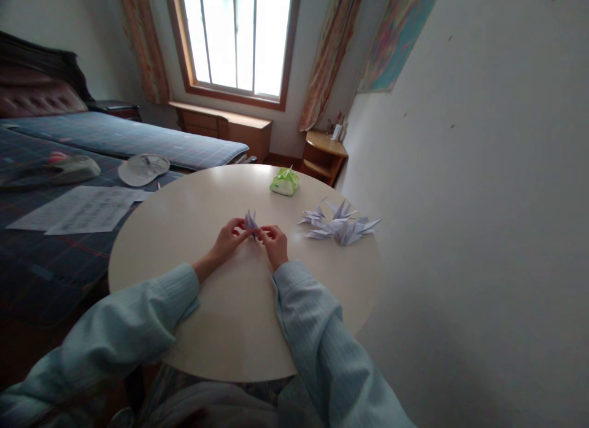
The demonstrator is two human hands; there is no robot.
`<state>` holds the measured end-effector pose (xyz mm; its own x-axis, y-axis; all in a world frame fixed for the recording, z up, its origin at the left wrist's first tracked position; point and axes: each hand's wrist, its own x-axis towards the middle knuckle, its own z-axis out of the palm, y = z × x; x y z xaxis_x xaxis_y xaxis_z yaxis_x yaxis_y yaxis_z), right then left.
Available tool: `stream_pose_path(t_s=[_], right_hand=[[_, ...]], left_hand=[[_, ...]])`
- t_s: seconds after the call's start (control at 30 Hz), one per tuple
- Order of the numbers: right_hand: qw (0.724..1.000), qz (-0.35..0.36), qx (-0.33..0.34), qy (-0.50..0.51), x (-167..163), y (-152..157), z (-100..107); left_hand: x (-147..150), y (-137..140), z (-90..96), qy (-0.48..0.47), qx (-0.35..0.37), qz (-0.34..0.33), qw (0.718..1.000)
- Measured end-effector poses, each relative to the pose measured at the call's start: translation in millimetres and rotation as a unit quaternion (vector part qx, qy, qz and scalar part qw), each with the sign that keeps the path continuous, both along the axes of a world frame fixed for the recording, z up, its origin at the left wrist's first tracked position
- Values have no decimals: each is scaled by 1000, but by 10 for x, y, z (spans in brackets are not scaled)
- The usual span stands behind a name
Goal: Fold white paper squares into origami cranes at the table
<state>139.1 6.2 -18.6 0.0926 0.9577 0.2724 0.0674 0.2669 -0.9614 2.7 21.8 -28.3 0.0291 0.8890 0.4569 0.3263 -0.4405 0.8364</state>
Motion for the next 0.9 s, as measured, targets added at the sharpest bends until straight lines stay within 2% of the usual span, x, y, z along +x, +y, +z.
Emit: stream_pose_path(t_s=[0.1, 0.27, 0.5, 0.9], right_hand=[[1000, -18, -8, -2, 10, 4, 1], [998, -62, 19, -24, 31, 13, 10], [999, -30, -1, -36, 18, 38, -29], [1000, -12, 3, -25, 39, 99, -124]], left_hand=[[0, -4, 7, -3, 1, -3, 1000], [-6, -4, -3, 3, 10, -10, 1000], [0, -10, 4, 9, 10, -27, 1000], [14, -31, 38, -4, -12, -56, 998]])
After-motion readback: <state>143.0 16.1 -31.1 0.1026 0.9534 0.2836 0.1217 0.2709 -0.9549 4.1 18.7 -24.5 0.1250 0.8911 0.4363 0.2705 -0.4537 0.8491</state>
